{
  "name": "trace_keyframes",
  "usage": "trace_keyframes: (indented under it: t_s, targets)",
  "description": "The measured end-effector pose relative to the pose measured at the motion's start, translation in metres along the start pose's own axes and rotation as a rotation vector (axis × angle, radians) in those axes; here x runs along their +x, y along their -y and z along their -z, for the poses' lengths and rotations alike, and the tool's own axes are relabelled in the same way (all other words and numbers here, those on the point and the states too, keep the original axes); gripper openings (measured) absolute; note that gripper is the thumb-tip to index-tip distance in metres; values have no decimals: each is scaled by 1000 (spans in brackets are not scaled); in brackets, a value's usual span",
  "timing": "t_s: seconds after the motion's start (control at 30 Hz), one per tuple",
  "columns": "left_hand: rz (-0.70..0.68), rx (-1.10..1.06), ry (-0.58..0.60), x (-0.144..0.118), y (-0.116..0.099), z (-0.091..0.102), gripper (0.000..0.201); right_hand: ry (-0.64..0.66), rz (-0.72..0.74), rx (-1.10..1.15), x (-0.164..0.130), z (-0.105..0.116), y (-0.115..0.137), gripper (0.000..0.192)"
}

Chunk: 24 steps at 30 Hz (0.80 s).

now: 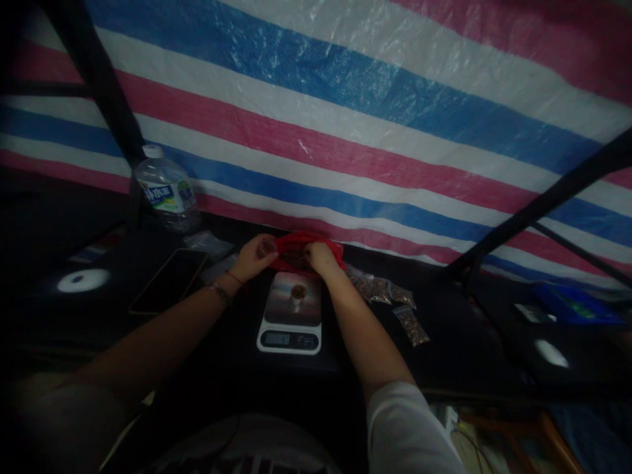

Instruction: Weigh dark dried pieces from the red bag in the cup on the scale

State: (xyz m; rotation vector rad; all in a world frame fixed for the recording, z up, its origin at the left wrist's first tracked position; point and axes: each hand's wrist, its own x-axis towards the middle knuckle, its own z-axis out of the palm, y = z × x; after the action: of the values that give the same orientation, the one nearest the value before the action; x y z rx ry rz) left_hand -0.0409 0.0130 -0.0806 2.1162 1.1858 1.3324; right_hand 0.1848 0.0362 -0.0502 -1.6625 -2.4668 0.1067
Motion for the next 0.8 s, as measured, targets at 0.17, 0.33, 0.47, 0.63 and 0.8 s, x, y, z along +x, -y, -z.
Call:
trace_keyframes:
  t_s: [0.17,0.33,0.47,0.63,0.8]
  targets:
    - [8,7,-2,0,2,-1,45,14,-2,23,-4,-2,-1,27]
    - [22,5,16,1,4,-3,43,23,-32,16,-8,0,0,27]
    - [-23,-7,57,-1,0,1,43,7,-77,34,-12,4,2,27]
    - [-260,-105,339,-10,-32,8,45,33,-89,58,-13,5,3,28]
    - [-369,7,507,-18,-64,1,47,36,-91,77,-15,6,5,26]
